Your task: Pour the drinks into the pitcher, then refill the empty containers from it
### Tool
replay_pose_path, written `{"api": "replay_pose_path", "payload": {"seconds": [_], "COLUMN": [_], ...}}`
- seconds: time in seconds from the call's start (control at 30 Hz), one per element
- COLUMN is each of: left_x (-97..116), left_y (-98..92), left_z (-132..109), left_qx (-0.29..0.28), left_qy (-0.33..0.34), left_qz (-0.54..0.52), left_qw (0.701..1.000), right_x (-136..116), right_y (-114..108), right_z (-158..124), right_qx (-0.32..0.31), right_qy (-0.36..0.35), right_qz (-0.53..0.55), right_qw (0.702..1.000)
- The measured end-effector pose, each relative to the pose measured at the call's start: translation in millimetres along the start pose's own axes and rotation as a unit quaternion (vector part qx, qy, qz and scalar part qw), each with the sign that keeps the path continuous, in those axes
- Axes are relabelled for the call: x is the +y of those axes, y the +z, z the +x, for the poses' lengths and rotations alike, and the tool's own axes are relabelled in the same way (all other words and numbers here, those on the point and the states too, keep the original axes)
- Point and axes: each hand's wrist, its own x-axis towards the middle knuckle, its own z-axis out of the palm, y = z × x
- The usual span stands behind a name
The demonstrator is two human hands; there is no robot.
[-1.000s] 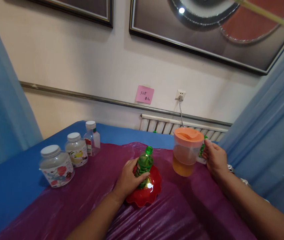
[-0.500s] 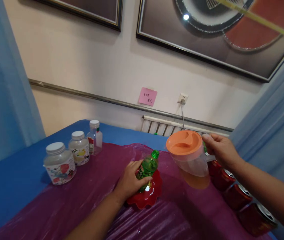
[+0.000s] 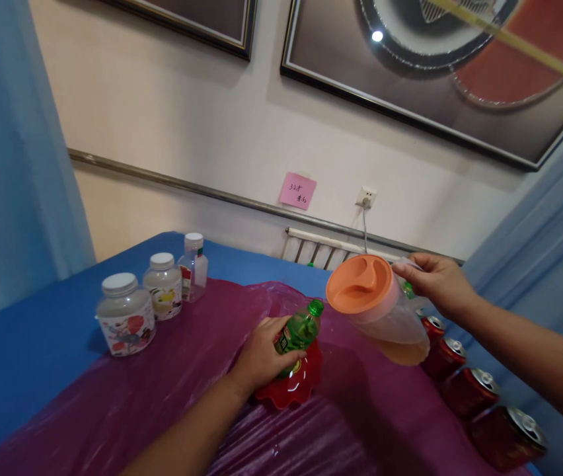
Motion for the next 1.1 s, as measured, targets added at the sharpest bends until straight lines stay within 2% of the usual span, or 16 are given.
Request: {"api": "replay_pose_path", "payload": {"seconds": [0.57,0.8,1.1], "left_x": [8,10,11], "left_y": [-3.0,-3.9,-3.8], "left_z": [-2,-2,-3], "left_qx": [-0.003,-0.019,-0.014], "left_qy": [0.003,-0.010,0.001], "left_qz": [-0.002,0.000,0.008], "left_qw": [1.000,1.000,1.000], "right_x": [-8,-6,-11], "right_y": [-3,-2,-1], "right_z": [4,7,7], "right_qx": [-0.015,-0.019,-0.032], "right_qy": [-0.026,-0.011,-0.005], "right_qz": [-0.059,-0.063,-0.086], "right_qw": [0.998,0.998,0.996]}}
